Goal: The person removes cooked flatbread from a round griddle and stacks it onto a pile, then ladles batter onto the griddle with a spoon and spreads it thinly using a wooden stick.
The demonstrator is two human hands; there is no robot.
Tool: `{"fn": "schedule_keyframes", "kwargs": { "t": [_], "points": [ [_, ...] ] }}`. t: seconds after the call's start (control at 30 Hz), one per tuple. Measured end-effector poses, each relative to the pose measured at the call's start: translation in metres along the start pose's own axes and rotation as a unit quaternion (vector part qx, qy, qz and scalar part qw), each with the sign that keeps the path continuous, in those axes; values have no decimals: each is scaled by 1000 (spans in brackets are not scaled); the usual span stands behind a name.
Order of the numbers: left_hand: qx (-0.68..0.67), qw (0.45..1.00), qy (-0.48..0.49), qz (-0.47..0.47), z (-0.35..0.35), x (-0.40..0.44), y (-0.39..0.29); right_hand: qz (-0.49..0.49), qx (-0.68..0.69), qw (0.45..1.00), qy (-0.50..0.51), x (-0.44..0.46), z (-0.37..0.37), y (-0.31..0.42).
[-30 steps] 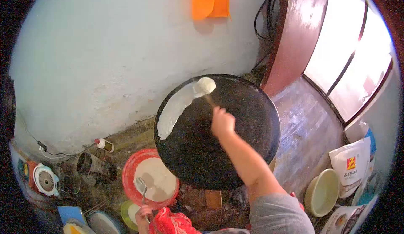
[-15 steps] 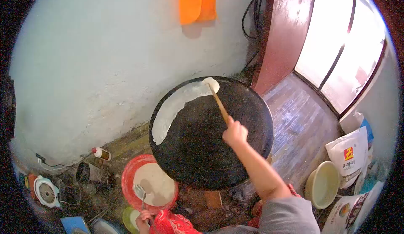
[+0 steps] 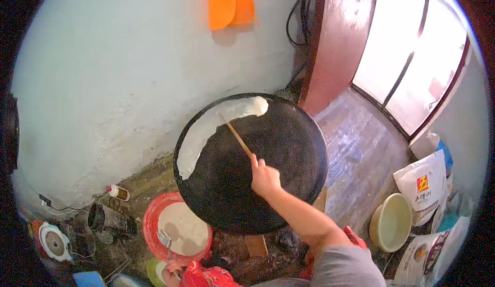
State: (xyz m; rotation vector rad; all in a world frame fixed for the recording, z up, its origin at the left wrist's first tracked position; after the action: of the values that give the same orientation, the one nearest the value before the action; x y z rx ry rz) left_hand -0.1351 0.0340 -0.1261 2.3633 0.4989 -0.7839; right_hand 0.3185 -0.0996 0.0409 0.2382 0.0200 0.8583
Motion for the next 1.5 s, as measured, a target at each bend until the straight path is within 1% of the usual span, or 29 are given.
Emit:
{"fn": "schedule_keyframes", "kwargs": {
  "t": [0.03, 0.07, 0.13, 0.27, 0.33, 0.37, 0.43, 0.47, 0.53, 0.6, 0.67, 0.73, 0.8, 0.83, 0.87, 0.93, 0.97, 1.0, 1.03, 1.07, 1.13, 1.17, 1.27, 1.3, 1.33, 1.4, 1.43, 1.47, 1.5],
  "points": [
    [25, 999, 29, 30, 2, 3, -5, -26, -67, 997, -2, 11, 6, -13],
    [49, 995, 60, 60, 1, 3, -5, -79, -88, 993, -14, 21, 8, -42],
    [40, 996, 45, 63, 5, 1, -9, -131, -100, 986, 17, 14, 28, -78],
    [22, 998, 30, 58, 3, 3, -10, -178, -29, 984, -17, -18, 37, -58],
    [25, 998, 30, 53, 1, 3, -9, -110, -10, 994, -20, 1, 29, -29],
    [27, 998, 32, 50, 1, 3, -9, -111, -7, 994, -20, 13, 21, -33],
    [35, 998, 28, 45, 2, 1, -10, -104, -141, 984, 8, 48, 13, -49],
    [38, 998, 27, 40, 2, -2, -11, -151, -169, 974, 8, 43, 26, -67],
    [42, 998, 31, 31, 1, -5, -14, -155, -128, 979, -9, 23, 36, -95],
    [40, 998, 37, 25, 0, -7, -16, -173, -117, 978, 20, -15, 46, -100],
    [47, 998, 46, 14, -5, -11, -19, -232, 56, 971, -9, -50, 56, -101],
    [53, 997, 58, -4, -10, -23, -21, -110, 234, 954, -151, -66, 40, -119],
    [65, 995, 78, -23, -20, -35, -20, -49, 389, 905, -167, -63, 37, -130],
    [73, 993, 89, -30, -26, -41, -18, -80, 426, 890, -140, -61, 35, -140],
    [80, 991, 105, -35, -33, -48, -16, -75, 392, 895, -197, -54, 30, -163],
    [97, 984, 139, -51, -49, -63, -8, -71, 333, 903, -262, -35, 20, -208],
    [102, 982, 149, -59, -57, -71, -3, -71, 336, 902, -263, -25, 13, -223],
    [105, 980, 159, -66, -65, -77, 5, -132, 342, 895, -254, -16, 2, -243],
    [78, 990, 82, -85, -89, -88, 45, -162, 346, 890, -248, -12, 2, -247],
    [80, 989, 82, -89, -91, -94, 51, -192, 351, 884, -242, -7, 1, -250],
    [100, 984, 136, -51, -103, -100, 66, -234, 434, 863, -105, -5, 12, -207],
    [101, 984, 137, -53, -108, -104, 76, -209, 492, 843, -70, -10, 24, -186],
    [96, 985, 140, -27, -125, -104, 114, -233, 470, 844, -112, -14, 10, -214],
    [102, 984, 142, -37, -127, -104, 121, -235, 444, 839, -211, -4, -27, -253],
    [109, 982, 145, -46, -128, -104, 125, -236, 445, 838, -210, -5, -21, -243],
    [108, 983, 147, -30, -125, -97, 124, -245, 460, 847, -108, 0, -13, -204],
    [104, 984, 147, -12, -122, -91, 123, -226, 464, 854, -68, -3, 3, -179],
    [105, 983, 148, -12, -119, -88, 119, -226, 465, 853, -69, -4, -7, -191],
    [102, 983, 152, 2, -118, -84, 119, -200, 404, 888, -93, -6, 2, -196]
  ]
}}
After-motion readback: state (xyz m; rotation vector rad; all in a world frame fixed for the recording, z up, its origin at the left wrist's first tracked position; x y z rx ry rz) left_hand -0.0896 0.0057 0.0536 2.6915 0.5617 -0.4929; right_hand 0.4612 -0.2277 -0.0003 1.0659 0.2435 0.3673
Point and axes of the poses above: each hand's wrist, its own x-axis towards the middle knuckle, its own z-axis out of the back of the hand, y = z × x, the point moved 8 cm from there along x, towards the middle knuckle, and after that the axes turned 11 degrees about z, right-handed, at the moved point
